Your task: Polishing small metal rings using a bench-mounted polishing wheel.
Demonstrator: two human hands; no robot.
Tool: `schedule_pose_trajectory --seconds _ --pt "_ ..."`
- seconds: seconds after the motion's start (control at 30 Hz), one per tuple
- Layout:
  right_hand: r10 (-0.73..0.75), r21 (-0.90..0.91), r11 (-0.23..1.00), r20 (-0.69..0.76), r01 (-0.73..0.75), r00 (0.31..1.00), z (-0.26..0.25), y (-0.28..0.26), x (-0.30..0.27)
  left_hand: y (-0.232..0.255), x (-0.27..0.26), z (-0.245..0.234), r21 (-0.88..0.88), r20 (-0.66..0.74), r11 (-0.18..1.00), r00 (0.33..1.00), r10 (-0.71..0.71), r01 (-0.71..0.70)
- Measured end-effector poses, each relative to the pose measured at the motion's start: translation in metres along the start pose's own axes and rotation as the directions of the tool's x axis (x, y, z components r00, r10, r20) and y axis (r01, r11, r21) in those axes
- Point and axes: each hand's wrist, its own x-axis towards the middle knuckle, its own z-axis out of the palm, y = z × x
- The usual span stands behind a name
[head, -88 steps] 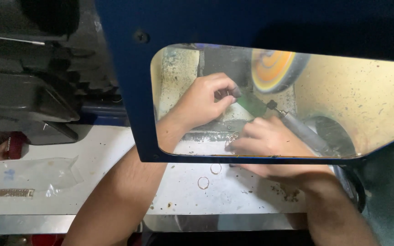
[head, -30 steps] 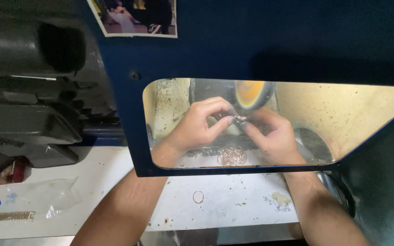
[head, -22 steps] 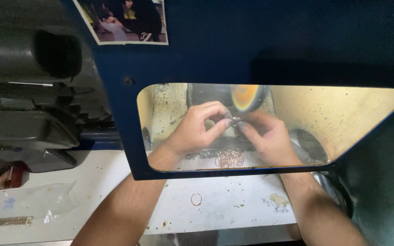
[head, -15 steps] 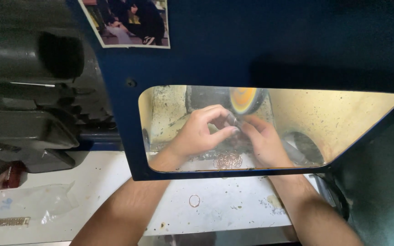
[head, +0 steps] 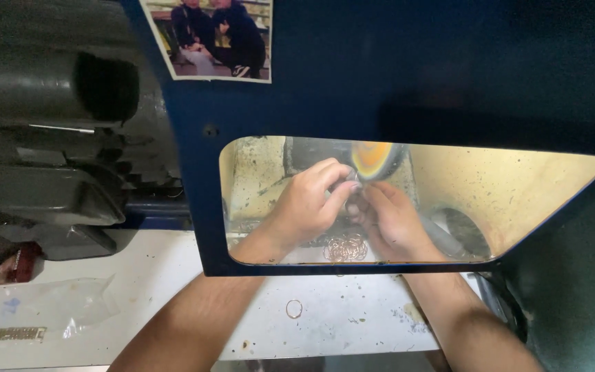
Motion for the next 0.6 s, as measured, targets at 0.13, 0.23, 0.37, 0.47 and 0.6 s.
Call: schedule_pose_trajectory --seconds 0.13,0.23,0.37,0.47,0.6 --pt "-0.048 -0.014 0.999 0.036 0.049 0.998 -0.003 0.002 0.001 0.0 0.002 0.0 0.006 0.011 1.0 0.999 0.031 -0.031" --pt "-0.026 -0.007 1.0 0.056 0.027 0.998 -0.009 0.007 0.004 0.0 0.0 0.0 0.018 0.011 0.999 1.0 0.029 -0.029" --pt "-0.063 -0.009 0.998 0.077 0.064 0.995 -0.018 0.013 0.009 0.003 0.001 -0.002 0.037 0.019 0.998 0.999 0.049 -0.05" --pt "-0.062 -0.021 0.998 0.056 0.063 0.997 -0.01 0.007 0.003 0.003 0.0 -0.001 0.033 0.013 0.998 0.999 0.05 -0.051" --pt "-0.063 -0.068 0.995 0.061 0.067 0.996 -0.021 0.011 0.004 0.01 0.0 -0.002 0.038 0.009 0.997 0.998 0.069 -0.07"
